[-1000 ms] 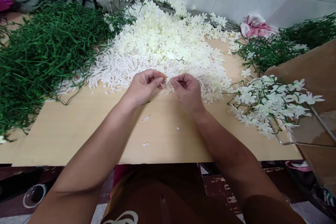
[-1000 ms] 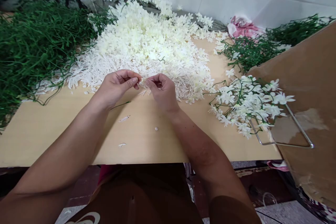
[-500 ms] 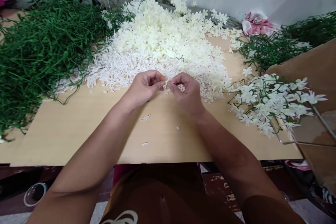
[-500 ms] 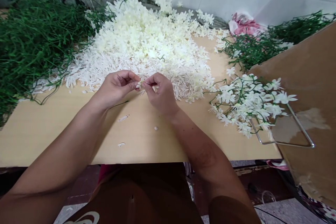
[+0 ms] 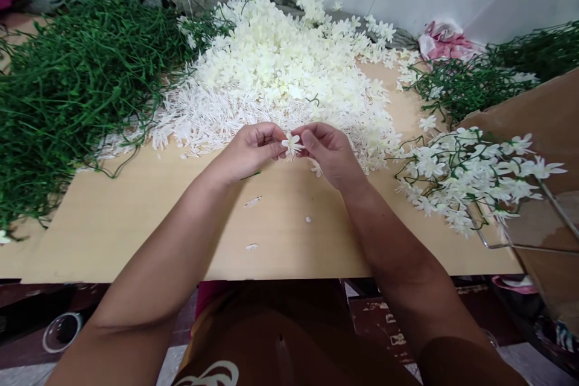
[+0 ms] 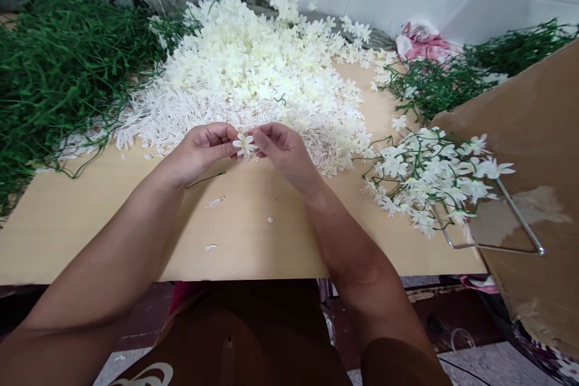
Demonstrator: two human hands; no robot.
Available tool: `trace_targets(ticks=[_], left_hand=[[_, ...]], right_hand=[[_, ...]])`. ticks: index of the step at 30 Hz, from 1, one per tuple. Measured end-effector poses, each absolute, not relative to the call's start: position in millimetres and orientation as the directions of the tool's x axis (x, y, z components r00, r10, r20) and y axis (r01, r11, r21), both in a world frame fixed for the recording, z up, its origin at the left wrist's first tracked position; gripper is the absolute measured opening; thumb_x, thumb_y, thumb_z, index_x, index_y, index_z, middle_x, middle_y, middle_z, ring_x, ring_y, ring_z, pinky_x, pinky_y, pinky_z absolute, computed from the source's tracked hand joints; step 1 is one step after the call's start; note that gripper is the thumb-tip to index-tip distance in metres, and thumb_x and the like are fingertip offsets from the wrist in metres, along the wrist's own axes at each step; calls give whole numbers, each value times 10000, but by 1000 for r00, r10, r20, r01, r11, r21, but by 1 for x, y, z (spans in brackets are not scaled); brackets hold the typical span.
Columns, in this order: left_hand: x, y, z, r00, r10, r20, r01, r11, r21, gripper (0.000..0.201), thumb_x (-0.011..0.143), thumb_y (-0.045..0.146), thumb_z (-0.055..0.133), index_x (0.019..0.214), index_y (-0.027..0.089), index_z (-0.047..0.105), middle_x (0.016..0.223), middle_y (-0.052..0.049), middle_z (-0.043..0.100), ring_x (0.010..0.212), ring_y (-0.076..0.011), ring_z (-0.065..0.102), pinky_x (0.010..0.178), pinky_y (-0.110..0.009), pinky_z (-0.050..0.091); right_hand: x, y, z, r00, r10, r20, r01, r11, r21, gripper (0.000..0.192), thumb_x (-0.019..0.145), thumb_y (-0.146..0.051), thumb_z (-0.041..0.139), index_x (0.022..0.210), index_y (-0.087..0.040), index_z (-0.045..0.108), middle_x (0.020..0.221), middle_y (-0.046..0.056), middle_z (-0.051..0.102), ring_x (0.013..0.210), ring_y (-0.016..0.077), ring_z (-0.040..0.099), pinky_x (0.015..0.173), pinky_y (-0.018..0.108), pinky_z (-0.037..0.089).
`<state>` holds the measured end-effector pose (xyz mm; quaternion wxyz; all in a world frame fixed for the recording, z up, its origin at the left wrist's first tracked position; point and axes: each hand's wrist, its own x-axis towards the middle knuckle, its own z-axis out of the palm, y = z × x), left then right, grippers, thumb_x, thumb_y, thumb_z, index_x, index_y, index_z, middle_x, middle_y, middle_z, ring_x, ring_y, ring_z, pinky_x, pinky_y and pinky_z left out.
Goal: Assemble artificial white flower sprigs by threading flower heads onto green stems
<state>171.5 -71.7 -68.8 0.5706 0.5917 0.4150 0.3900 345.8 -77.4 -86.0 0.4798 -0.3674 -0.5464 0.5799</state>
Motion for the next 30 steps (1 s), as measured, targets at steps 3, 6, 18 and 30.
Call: trace_targets(ticks=[3,6,18,30], left_hand=[[172,-72,-72,360,932,-35,61,14,998,107,661,199,687,672,147,594,583,25,557,564,-73,495,551,-206,379],[172,-71,-75,376,924,-60,34,51,998,103,639,187,684,662,155,588,556,36,526,539,-69,461,524,-202,351],[181,-73,-78,439,897,-47,-224,160,961,236,596,277,762,690,153,584,626,23,580,566,-70,499,569,-217,377],[181,-71,-78,300,954,10,20,-17,1000,98,640,237,609,662,177,535,599,32,485,569,-82,421,549,-227,350]], right_hand=[[345,-77,-87,-315,946,74,-138,31,-990,385,645,-506,796,735,-183,608,647,-44,572,594,60,502,599,215,466],[346,-78,-86,-326,943,72,-149,24,-988,375,640,-477,810,680,-181,582,607,-51,543,573,62,471,567,217,437],[349,-81,-84,-410,912,4,-361,-158,-919,356,656,-457,811,697,-190,578,682,-40,574,624,67,525,630,224,470],[341,-78,-92,-355,923,-145,-249,-243,-937,430,534,-450,871,670,-172,571,576,-62,552,532,47,489,535,203,416]])
